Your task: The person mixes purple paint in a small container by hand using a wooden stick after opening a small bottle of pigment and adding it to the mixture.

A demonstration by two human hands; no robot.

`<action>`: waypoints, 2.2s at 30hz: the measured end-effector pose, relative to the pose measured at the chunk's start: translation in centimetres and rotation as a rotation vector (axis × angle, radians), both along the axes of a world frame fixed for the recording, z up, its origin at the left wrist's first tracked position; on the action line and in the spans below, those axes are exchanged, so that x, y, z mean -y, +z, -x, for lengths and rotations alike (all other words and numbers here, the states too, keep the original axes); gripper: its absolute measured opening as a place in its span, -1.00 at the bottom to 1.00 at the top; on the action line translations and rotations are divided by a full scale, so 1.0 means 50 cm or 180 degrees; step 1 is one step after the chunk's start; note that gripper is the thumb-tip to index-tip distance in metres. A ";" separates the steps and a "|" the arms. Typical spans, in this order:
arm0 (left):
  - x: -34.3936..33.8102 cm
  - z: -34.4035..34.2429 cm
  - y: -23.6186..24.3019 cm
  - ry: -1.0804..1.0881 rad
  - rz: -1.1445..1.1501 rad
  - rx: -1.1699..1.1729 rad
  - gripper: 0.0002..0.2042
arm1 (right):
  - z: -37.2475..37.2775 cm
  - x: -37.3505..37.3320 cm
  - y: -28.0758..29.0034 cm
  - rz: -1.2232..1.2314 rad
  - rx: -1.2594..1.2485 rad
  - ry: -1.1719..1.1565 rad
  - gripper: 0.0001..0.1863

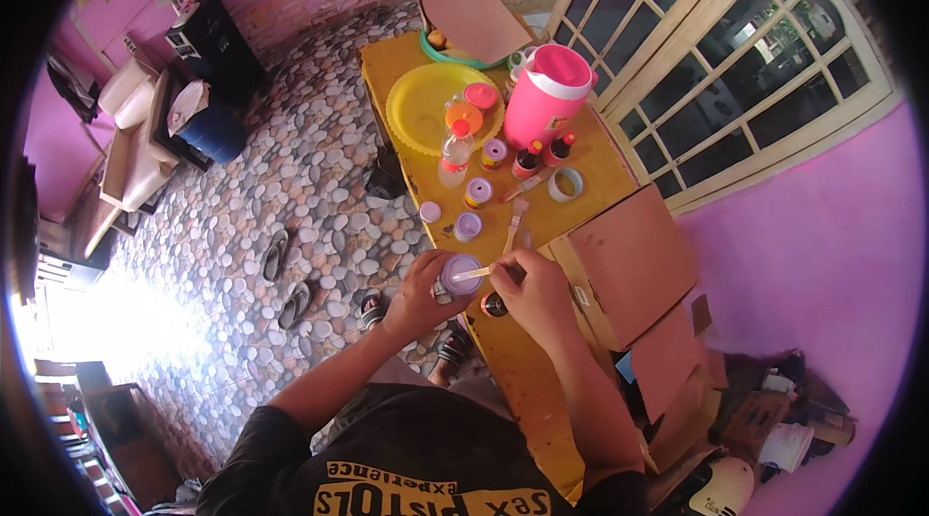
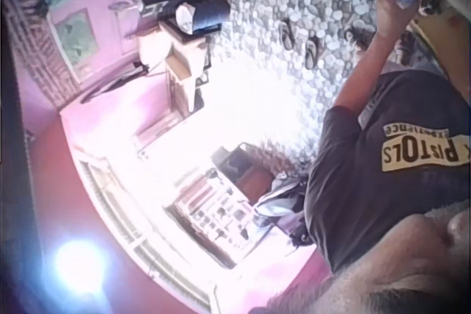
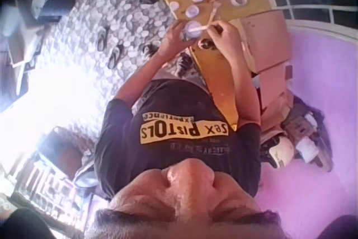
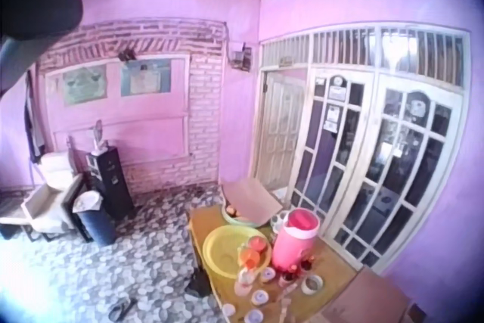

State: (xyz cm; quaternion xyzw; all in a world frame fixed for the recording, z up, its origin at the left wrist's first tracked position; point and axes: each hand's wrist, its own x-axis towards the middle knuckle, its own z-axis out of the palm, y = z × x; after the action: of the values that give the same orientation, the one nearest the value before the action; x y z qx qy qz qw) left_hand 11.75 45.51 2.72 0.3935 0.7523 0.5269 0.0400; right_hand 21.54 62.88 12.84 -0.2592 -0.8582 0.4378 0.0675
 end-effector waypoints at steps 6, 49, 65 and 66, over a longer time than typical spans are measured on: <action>0.010 0.018 0.066 -0.0110 -0.0039 0.0053 -0.44 | -0.013 0.021 0.119 0.0135 -0.0246 -0.0260 -0.84; 0.149 0.093 0.223 -0.0916 -0.0164 -0.0043 -0.36 | 0.029 0.231 0.229 -0.1811 -0.0608 0.0433 -0.85; 0.132 0.095 0.207 -0.0950 -0.0164 0.0005 -0.32 | 0.038 0.220 0.218 -0.1750 -0.0650 0.0391 -0.83; 0.131 0.096 0.206 -0.0959 -0.0144 0.0009 -0.32 | 0.036 0.219 0.218 -0.1747 -0.0648 0.0390 -0.83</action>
State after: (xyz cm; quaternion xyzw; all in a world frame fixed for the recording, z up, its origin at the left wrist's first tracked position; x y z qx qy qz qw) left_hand 6.94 38.95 13.04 0.5019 0.6726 0.5323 0.1107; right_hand 19.74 51.94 23.73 -0.1338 -0.9474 0.2165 0.1942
